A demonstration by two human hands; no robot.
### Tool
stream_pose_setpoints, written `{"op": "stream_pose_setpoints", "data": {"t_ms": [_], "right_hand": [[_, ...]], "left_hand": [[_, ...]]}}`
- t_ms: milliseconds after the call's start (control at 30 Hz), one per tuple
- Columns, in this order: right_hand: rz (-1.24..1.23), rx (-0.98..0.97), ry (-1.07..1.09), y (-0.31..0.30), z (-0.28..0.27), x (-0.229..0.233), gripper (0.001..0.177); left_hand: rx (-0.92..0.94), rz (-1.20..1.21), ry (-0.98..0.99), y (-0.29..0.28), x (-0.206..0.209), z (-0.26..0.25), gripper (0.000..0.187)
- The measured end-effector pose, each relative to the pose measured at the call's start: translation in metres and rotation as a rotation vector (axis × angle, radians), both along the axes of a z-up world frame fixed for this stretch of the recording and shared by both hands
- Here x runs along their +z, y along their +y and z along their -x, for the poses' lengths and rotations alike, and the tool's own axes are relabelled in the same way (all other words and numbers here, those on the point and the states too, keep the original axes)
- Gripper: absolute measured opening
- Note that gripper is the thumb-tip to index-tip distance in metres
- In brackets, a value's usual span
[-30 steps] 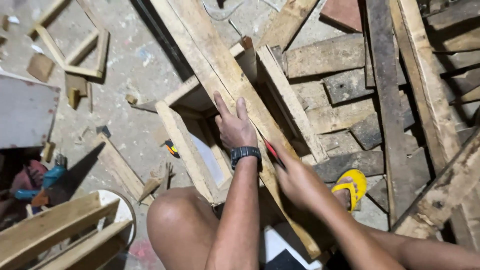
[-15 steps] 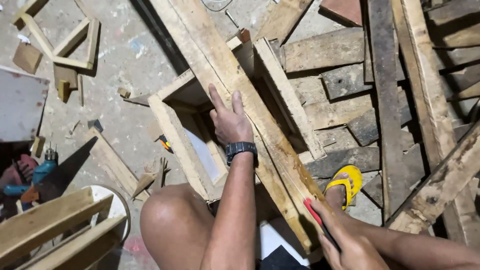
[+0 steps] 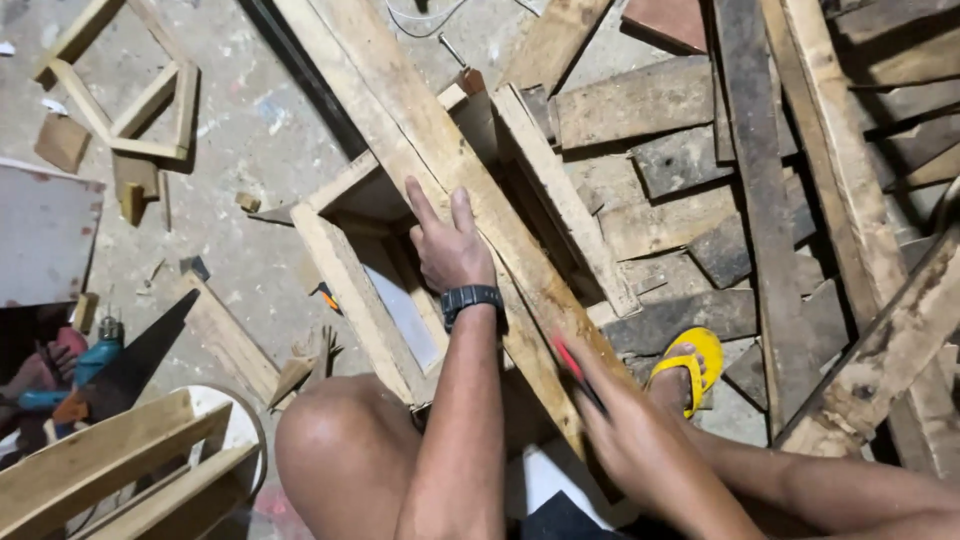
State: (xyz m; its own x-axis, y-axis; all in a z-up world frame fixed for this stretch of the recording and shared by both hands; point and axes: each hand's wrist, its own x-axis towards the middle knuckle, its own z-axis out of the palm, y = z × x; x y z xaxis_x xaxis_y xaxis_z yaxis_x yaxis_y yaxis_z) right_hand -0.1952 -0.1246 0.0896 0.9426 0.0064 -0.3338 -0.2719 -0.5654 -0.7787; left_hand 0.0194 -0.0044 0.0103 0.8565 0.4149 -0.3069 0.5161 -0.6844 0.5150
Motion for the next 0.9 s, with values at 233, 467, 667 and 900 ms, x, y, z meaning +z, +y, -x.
{"op": "stream_pose_setpoints", "data": {"t_ms": [233,467,667,900], "right_hand": [[-0.087,-0.064,-0.028,-0.018,0.039,-0.011,0.069],[-0.009,-0.005,0.264,0.023,-0.104,-0.028,0.067],[-0.032,0.004,0.139,0.006,-0.032,-0.016,0.074],[-0.088,0.018,-0.049,-0.022,0.047,-0.012,0.068]], "left_hand": [[-0.012,0.006,-0.004,0.001,-0.001,-0.002,0.071],[0.004,-0.007,-0.072,0.005,-0.018,0.005,0.066],[0.001,0.004,-0.024,0.003,-0.006,0.001,0.069],[0.0,0.04,-0.009,0.005,-0.009,-0.002,0.073]]}}
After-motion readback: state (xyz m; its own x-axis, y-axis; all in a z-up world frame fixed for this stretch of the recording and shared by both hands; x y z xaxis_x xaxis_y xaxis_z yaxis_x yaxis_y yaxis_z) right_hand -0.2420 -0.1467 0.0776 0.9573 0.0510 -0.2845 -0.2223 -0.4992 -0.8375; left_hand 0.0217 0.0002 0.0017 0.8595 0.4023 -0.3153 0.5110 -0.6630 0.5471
